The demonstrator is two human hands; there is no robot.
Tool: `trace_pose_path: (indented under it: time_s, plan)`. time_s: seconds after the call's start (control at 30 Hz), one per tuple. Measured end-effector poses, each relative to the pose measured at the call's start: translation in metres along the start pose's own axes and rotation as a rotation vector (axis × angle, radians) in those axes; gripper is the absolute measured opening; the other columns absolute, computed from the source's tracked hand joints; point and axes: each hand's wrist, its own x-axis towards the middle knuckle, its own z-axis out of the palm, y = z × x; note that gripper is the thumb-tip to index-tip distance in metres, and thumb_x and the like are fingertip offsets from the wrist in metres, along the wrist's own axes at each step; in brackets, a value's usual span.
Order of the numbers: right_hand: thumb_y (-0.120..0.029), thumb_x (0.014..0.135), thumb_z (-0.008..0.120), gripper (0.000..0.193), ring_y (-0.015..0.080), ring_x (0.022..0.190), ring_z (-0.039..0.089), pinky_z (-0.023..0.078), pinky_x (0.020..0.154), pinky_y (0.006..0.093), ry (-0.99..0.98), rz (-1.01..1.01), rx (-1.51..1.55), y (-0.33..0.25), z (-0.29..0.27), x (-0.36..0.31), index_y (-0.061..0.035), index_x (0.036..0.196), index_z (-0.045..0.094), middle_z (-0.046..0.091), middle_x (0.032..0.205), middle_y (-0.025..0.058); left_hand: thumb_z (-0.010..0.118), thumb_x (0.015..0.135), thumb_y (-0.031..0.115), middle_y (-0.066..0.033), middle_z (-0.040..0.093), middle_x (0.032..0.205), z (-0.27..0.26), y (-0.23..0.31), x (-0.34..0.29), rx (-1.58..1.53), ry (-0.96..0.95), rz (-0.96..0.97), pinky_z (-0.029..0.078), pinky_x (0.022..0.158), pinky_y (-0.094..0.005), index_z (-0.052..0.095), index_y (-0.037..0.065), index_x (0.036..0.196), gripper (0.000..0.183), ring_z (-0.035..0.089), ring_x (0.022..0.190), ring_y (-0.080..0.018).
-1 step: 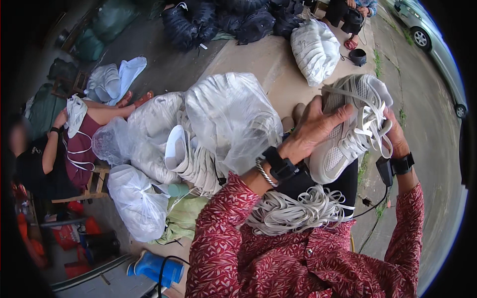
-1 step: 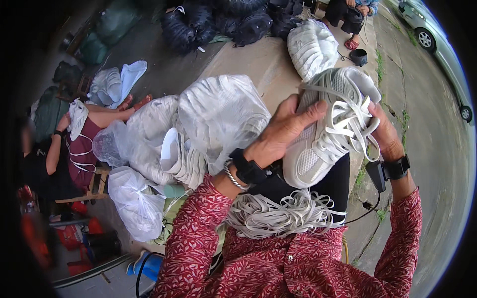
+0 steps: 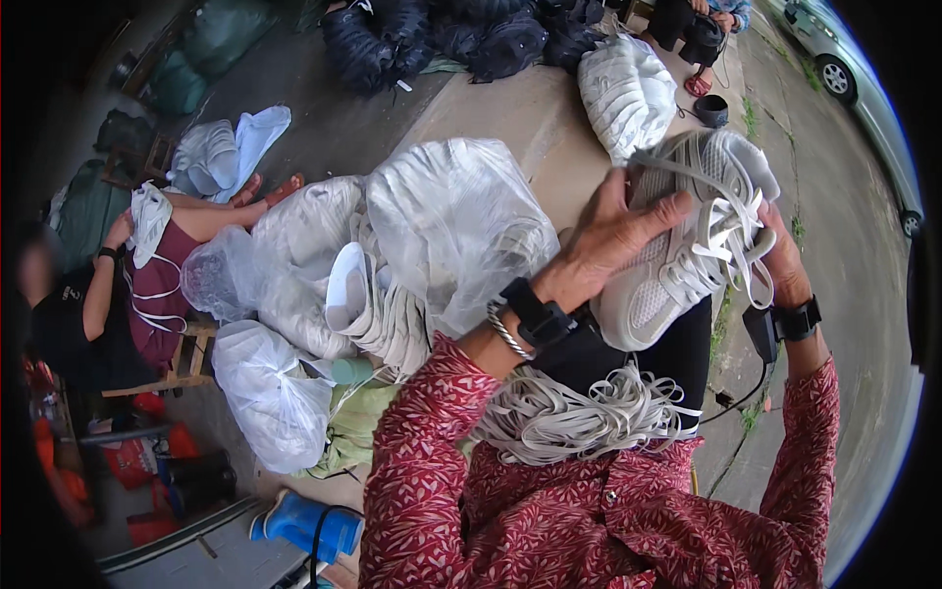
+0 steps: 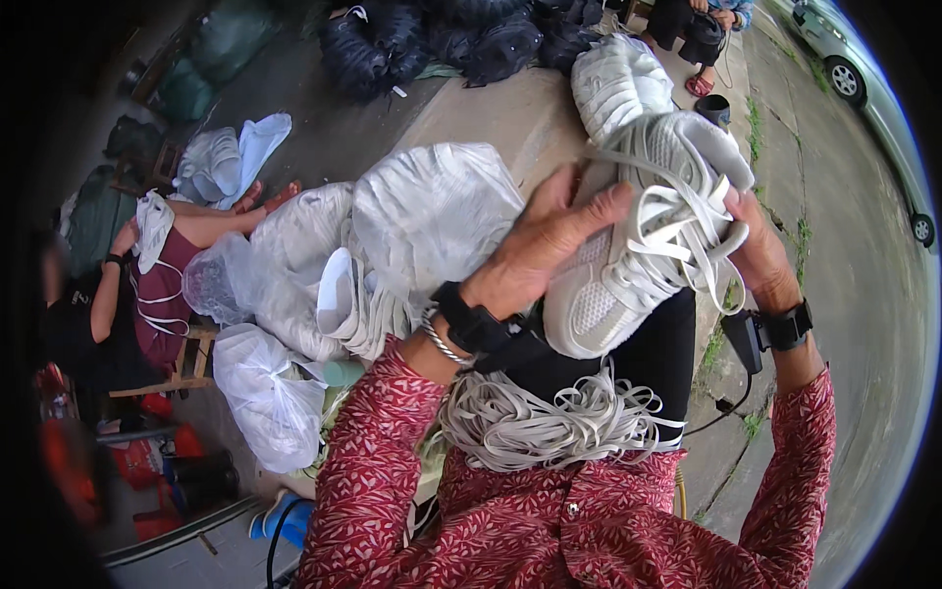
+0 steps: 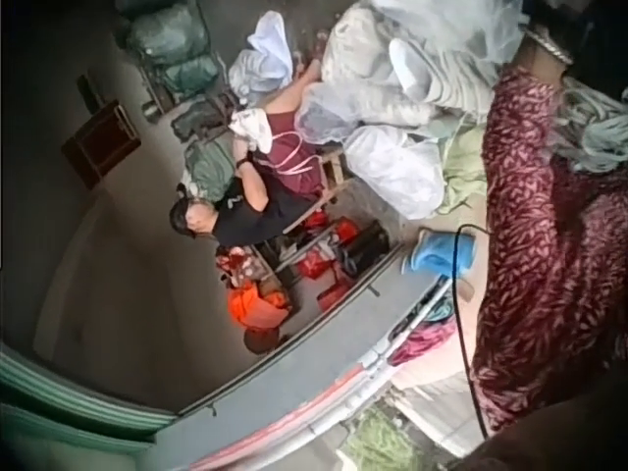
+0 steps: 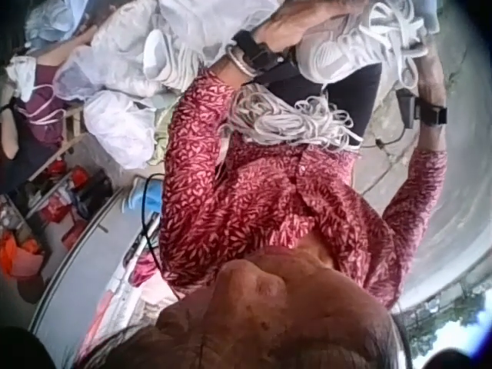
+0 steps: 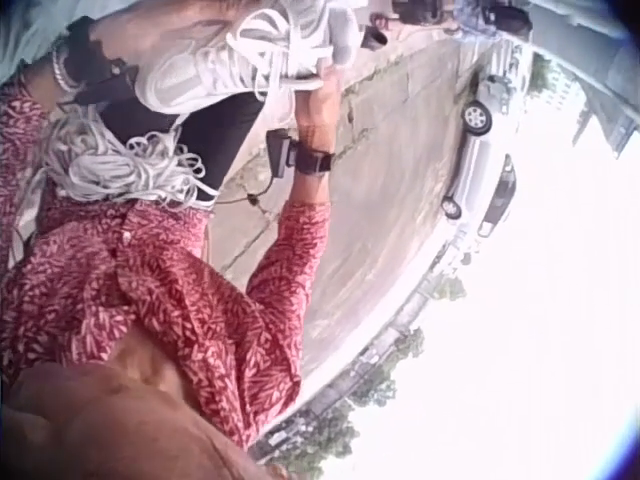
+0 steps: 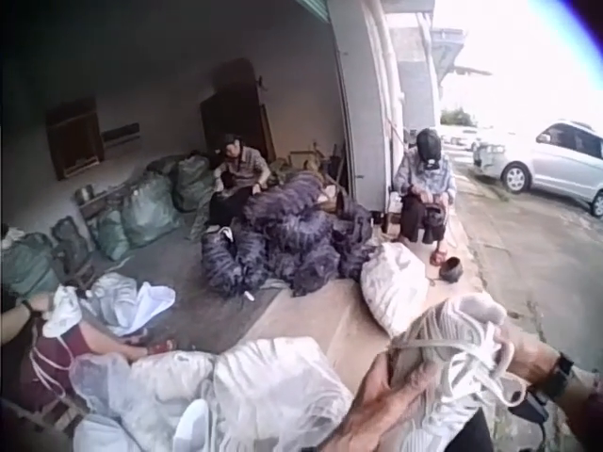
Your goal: Lacing white sneakers while seated.
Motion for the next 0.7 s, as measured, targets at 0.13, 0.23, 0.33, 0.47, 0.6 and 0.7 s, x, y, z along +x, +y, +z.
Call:
trace_pose_path:
  time_s: [0.13, 0.23, 0.33, 0.47, 0.6, 0.7]
  plan:
    - [-0.025, 0.076, 0.064, 0.066, 0.0167, 0.111, 0.049, 0.038, 0.095, 0.0299, -0.325, -0.426, -0.302, -0.032, 0.072, 0.057, -0.0013, 0.131, 0.037, 0.051, 0.122, 0.0087, 0.059, 0.078, 0.056, -0.0066, 0.053, 0.112, -0.068, 0.083, 0.004, 0.338, -0.075, 0.185, 0.033, 0.095, -0.0258, 0.046, -0.001, 0.120, 0.072, 0.046, 0.107, -0.0132]
    - [-0.017, 0.071, 0.072, 0.071, 0.0156, 0.112, 0.047, 0.037, 0.095, 0.0288, -0.433, -0.637, -0.504, -0.018, 0.128, 0.074, -0.0056, 0.132, 0.037, 0.050, 0.121, 0.0073, 0.062, 0.075, 0.057, -0.0040, 0.055, 0.107, -0.103, 0.123, -0.019, 0.693, 0.045, 0.080, 0.035, 0.089, -0.0236, 0.047, -0.001, 0.119, 0.075, 0.048, 0.102, -0.0106]
    - [-0.020, 0.066, 0.075, 0.074, 0.0240, 0.108, 0.049, 0.039, 0.093, 0.0321, -0.538, -0.860, -0.723, 0.005, 0.162, 0.087, -0.0056, 0.130, 0.039, 0.049, 0.114, 0.0116, 0.068, 0.071, 0.056, -0.0035, 0.056, 0.103, -0.126, 0.141, -0.047, 0.780, 0.063, -0.180, 0.038, 0.085, -0.0241, 0.049, -0.002, 0.116, 0.076, 0.050, 0.096, -0.0105]
    - [-0.013, 0.060, 0.073, 0.077, 0.0337, 0.105, 0.046, 0.039, 0.089, 0.0394, -0.727, -0.887, -0.905, 0.041, 0.187, 0.087, -0.0061, 0.129, 0.040, 0.046, 0.111, 0.0175, 0.075, 0.065, 0.051, -0.0034, 0.057, 0.097, -0.142, 0.142, -0.068, 0.668, -0.033, -0.422, 0.042, 0.078, -0.0250, 0.053, -0.004, 0.109, 0.074, 0.053, 0.086, -0.0107]
    - [0.001, 0.045, 0.067, 0.089, 0.0312, 0.107, 0.045, 0.036, 0.089, 0.0409, -0.879, -1.035, -1.067, 0.063, 0.207, 0.092, -0.0091, 0.129, 0.040, 0.045, 0.114, 0.0156, 0.077, 0.064, 0.039, -0.0070, 0.062, 0.076, -0.143, 0.116, -0.069, 1.130, -0.176, -0.548, 0.045, 0.066, -0.0270, 0.062, -0.005, 0.094, 0.056, 0.055, 0.071, -0.0128]
    - [0.002, 0.050, 0.069, 0.090, 0.0337, 0.116, 0.040, 0.034, 0.095, 0.0441, -0.829, -1.008, -1.161, 0.071, 0.209, 0.094, -0.0108, 0.132, 0.036, 0.042, 0.122, 0.0156, 0.076, 0.065, 0.029, -0.0060, 0.063, 0.077, -0.155, 0.103, -0.075, 1.157, -0.150, -0.558, 0.045, 0.067, -0.0260, 0.062, -0.005, 0.093, 0.046, 0.056, 0.071, -0.0116]
